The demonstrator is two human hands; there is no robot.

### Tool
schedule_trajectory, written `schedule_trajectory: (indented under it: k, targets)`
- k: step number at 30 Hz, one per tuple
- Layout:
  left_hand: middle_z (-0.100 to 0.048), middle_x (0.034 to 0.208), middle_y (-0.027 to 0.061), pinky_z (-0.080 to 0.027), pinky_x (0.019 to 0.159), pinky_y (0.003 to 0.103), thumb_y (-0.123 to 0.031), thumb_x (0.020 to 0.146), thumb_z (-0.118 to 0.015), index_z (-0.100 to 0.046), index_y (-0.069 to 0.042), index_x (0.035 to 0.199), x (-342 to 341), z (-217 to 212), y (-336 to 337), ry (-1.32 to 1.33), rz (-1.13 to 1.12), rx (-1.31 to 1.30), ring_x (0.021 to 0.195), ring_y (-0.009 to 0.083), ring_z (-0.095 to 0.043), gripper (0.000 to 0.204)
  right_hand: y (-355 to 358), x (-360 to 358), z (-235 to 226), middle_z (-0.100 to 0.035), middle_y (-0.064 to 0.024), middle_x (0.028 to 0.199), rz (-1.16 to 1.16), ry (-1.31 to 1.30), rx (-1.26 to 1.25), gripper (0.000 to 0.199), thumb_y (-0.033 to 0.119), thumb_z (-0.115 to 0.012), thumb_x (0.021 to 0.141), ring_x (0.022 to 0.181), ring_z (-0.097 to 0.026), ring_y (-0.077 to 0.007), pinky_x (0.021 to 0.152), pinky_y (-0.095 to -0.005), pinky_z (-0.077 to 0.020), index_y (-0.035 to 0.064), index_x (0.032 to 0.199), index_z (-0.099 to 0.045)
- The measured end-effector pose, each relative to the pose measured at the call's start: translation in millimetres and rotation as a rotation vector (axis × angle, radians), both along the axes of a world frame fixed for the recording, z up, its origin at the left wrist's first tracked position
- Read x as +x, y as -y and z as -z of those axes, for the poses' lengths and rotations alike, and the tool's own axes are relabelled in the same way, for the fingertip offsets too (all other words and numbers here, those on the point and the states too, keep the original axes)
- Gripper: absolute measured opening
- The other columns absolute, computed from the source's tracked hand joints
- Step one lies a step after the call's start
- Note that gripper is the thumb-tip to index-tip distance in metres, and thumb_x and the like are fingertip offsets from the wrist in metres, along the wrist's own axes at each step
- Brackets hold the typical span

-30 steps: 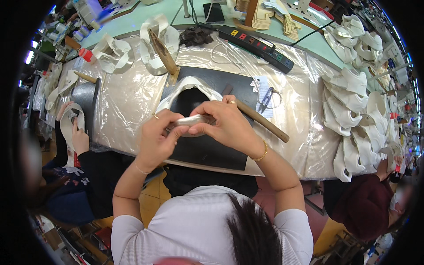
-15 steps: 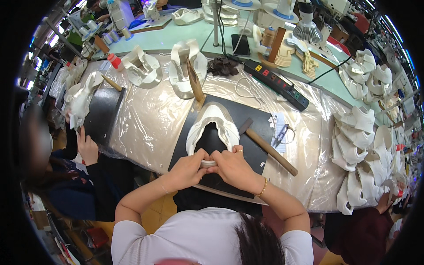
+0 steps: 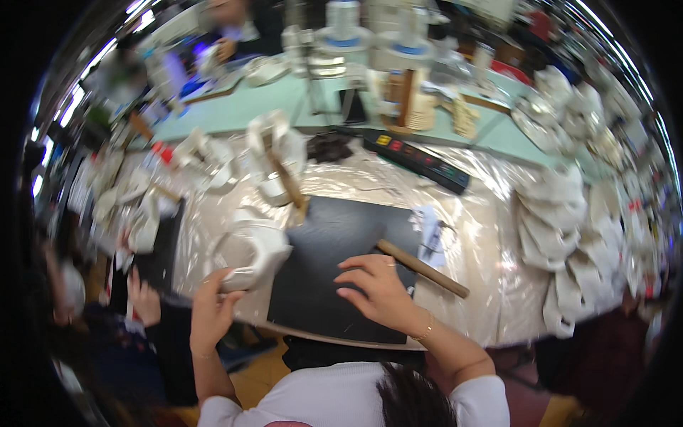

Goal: The person repeatedly picks up white shoe parts, places them on a wooden last, and uses a hammer to shape and smooth the edges. They inspect each part, rotate it, and continue hammering different sections before setting it aside.

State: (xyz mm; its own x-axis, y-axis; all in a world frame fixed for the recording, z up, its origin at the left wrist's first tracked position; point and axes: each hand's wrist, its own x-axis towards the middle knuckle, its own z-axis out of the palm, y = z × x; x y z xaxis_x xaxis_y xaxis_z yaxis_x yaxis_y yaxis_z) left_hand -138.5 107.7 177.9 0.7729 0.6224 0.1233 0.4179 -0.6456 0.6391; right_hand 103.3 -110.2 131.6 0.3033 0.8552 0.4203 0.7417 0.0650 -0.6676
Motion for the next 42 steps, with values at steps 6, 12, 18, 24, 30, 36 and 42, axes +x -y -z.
schedule_trajectory:
  k: [6, 12, 18, 24, 30, 36, 42]
  targets:
    - [-0.042, 0.145, 0.0198, -0.040, 0.105, 0.042, -0.004, 0.082, -0.070, -0.050, -0.001, 0.136, 37, 38, -35, -0.016, -0.261, 0.356, 0.133, 0.0361, -0.043, 0.057, 16, -7, 11, -0.060, -0.0053, 0.112, 0.014, -0.014, 0.010, 0.012, 0.019, -0.070, 0.086, 0.108, -0.055, -0.0233, 0.093, -0.0399, -0.0384, 0.0118, 0.095, -0.066]
    - [-0.036, 0.150, 0.0206, -0.026, 0.115, 0.047, -0.009, 0.083, -0.071, -0.051, -0.002, 0.136, 114, 81, 6, 0.135, 0.222, 0.187, 0.140, 0.0395, -0.032, 0.056, 45, 23, 14, -0.059, -0.0043, 0.109, 0.110, 0.176, -0.175, 0.013, 0.022, -0.069, 0.086, 0.104, -0.055, -0.0235, 0.089, -0.0395, -0.0424, 0.0128, 0.094, -0.066]
    - [-0.041, 0.147, 0.0216, -0.025, 0.116, 0.049, -0.019, 0.091, -0.063, -0.055, -0.004, 0.132, 186, 147, 32, -0.121, 0.445, 0.419, 0.140, 0.0393, -0.034, 0.044, 114, 117, 14, -0.061, -0.0040, 0.107, 0.527, 0.551, -0.530, 0.021, 0.025, -0.074, 0.080, 0.102, -0.059, -0.0249, 0.084, -0.0392, -0.0471, 0.0129, 0.097, -0.068]
    - [-0.043, 0.148, 0.0161, -0.023, 0.117, 0.049, -0.020, 0.092, -0.061, -0.058, -0.004, 0.129, 174, 161, 18, 0.011, 0.479, 0.282, 0.141, 0.0335, -0.035, 0.040, 202, 175, 25, -0.062, -0.0093, 0.099, 0.902, 0.356, -1.035, 0.019, 0.022, -0.069, 0.079, 0.096, -0.061, -0.0311, 0.081, -0.0440, -0.0500, 0.0080, 0.092, -0.069]
    - [-0.044, 0.148, 0.0160, -0.023, 0.117, 0.049, -0.019, 0.092, -0.062, -0.059, -0.004, 0.128, 178, 157, 20, 0.014, 0.469, 0.270, 0.141, 0.0336, -0.035, 0.039, 282, 166, 37, -0.059, -0.0101, 0.112, 1.640, 0.398, -0.730, 0.043, 0.019, -0.075, 0.075, 0.104, -0.058, -0.0324, 0.086, -0.0447, -0.0491, 0.0094, 0.113, -0.056]
    - [-0.044, 0.147, 0.0159, -0.023, 0.117, 0.049, -0.020, 0.092, -0.062, -0.060, -0.004, 0.126, 178, 155, 21, 0.018, 0.468, 0.270, 0.140, 0.0337, -0.035, 0.038, 318, 166, 64, -0.058, -0.0059, 0.109, 1.286, 0.745, -0.545, 0.078, 0.027, -0.084, 0.066, 0.100, -0.057, -0.0275, 0.092, -0.0425, -0.0416, 0.0157, 0.134, -0.046]
    - [-0.046, 0.146, 0.0147, -0.025, 0.116, 0.049, -0.022, 0.091, -0.063, -0.060, -0.005, 0.125, 177, 156, 21, 0.046, 0.454, 0.296, 0.138, 0.0344, -0.038, 0.038, 304, 179, 69, -0.063, -0.0027, 0.100, 1.513, 0.609, -0.630, 0.113, 0.033, -0.086, 0.065, 0.104, -0.058, -0.0222, 0.095, -0.0509, -0.0346, 0.0284, 0.156, -0.019]
